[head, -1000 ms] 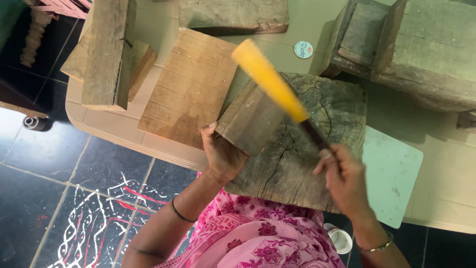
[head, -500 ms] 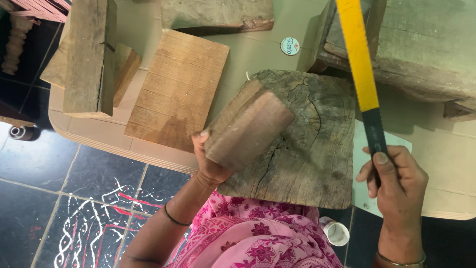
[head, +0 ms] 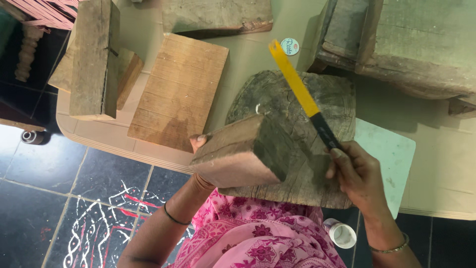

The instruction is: The person uses a yellow and black hand saw to cut a small rectangular piece of wood placed on a larger wooden block. After sawing, the person wipes the block with a white cloth and then resumes sawing the wood.

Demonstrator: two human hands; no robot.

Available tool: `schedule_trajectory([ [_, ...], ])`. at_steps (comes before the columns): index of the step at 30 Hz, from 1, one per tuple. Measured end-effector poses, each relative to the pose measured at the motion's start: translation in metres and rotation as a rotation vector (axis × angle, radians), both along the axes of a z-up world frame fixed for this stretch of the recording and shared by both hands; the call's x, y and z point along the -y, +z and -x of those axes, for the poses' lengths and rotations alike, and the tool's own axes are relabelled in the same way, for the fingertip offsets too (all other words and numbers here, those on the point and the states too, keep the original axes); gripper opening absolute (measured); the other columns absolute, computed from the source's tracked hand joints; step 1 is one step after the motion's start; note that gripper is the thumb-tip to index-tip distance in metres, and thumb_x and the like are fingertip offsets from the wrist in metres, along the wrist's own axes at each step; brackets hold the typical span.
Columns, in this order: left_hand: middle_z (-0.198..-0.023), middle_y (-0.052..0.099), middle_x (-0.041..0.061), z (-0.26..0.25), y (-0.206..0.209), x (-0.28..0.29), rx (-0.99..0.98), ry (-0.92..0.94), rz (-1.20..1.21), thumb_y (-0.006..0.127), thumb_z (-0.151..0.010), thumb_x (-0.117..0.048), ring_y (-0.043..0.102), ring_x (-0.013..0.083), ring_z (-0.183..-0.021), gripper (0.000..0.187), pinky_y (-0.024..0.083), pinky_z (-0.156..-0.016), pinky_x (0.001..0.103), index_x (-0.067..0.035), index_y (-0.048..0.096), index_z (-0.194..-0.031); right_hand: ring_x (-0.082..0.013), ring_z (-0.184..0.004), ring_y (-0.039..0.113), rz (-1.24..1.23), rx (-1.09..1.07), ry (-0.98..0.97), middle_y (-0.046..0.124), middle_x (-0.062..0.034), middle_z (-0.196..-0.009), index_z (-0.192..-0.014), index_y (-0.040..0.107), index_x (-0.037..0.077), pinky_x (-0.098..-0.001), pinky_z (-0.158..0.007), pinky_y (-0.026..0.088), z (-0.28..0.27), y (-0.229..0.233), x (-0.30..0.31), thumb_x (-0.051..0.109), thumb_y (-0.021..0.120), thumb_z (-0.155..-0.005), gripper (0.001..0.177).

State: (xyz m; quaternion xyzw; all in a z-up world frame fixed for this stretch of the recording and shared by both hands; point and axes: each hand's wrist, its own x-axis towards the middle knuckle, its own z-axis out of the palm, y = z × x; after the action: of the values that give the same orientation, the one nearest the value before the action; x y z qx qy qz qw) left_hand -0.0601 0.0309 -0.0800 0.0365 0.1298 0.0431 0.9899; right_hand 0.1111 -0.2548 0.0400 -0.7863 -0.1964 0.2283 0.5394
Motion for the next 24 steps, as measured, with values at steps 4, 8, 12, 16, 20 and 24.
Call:
schedule_trajectory([
  [4,-0.143,0.059,0.021,-0.006,0.007,0.002,0.19,-0.1,-0.007,0.054,-0.078,-0.065,0.06,0.0416,-0.125,0.094,0.047,-0.107,0.056,-0.006,0.049,-0.151,-0.0006,-0.043,0.045,-0.22,-0.023,0.033,0.066,-0.0021,-0.063,-0.105,0.067,-0.002,-0.0176,-0.038,0.034,0.001,-0.003,0.022,0.012,0.055,-0.107,0.019],
  [8,-0.142,0.06,0.021,-0.016,0.009,0.003,0.153,-0.043,0.02,0.053,-0.079,-0.065,0.06,0.0416,-0.125,0.093,0.046,-0.108,0.056,-0.006,0.049,-0.15,-0.0012,-0.039,0.05,-0.312,-0.042,0.228,0.07,-0.0023,-0.062,-0.101,0.069,-0.002,-0.0169,-0.033,0.037,0.002,-0.01,0.028,0.016,0.058,-0.103,0.021],
  [12,-0.143,0.06,0.02,-0.009,0.005,0.002,-0.067,0.052,-0.008,0.054,-0.08,-0.064,0.059,0.0406,-0.127,0.092,0.045,-0.11,0.056,-0.005,0.05,-0.151,-0.0012,-0.041,0.048,-0.136,-0.019,0.238,0.068,-0.0019,-0.06,-0.103,0.069,-0.001,-0.0182,-0.035,0.036,0.006,-0.009,0.01,0.017,0.057,-0.102,0.022],
  [16,-0.142,0.06,0.02,-0.007,0.014,0.007,0.035,-0.01,-0.102,0.055,-0.078,-0.062,0.058,0.0414,-0.126,0.092,0.044,-0.11,0.056,-0.004,0.052,-0.149,-0.004,-0.041,0.045,0.073,0.13,0.0,0.067,-0.0039,-0.063,-0.105,0.066,-0.002,-0.0209,-0.037,0.035,0.01,0.002,-0.002,0.017,0.056,-0.103,0.022],
  [20,-0.15,0.052,0.015,-0.016,0.037,0.016,-0.061,0.033,-0.203,0.06,-0.074,-0.059,0.049,0.0373,-0.136,0.091,0.039,-0.112,0.056,-0.011,0.046,-0.15,-0.0022,-0.049,0.047,-0.07,0.182,-0.081,0.065,-0.0032,-0.071,-0.109,0.063,-0.003,-0.0189,-0.045,0.036,0.012,0.001,0.002,0.018,0.054,-0.111,0.023],
  [24,-0.156,0.045,0.019,-0.02,0.057,0.016,0.052,0.058,-0.232,0.065,-0.078,-0.055,0.043,0.0377,-0.144,0.095,0.032,-0.123,0.055,-0.008,0.038,-0.156,-0.002,-0.047,0.053,-0.135,0.292,0.06,0.07,-0.0034,-0.072,-0.106,0.062,-0.001,-0.0187,-0.041,0.042,0.023,-0.021,0.016,0.019,0.053,-0.109,0.022],
])
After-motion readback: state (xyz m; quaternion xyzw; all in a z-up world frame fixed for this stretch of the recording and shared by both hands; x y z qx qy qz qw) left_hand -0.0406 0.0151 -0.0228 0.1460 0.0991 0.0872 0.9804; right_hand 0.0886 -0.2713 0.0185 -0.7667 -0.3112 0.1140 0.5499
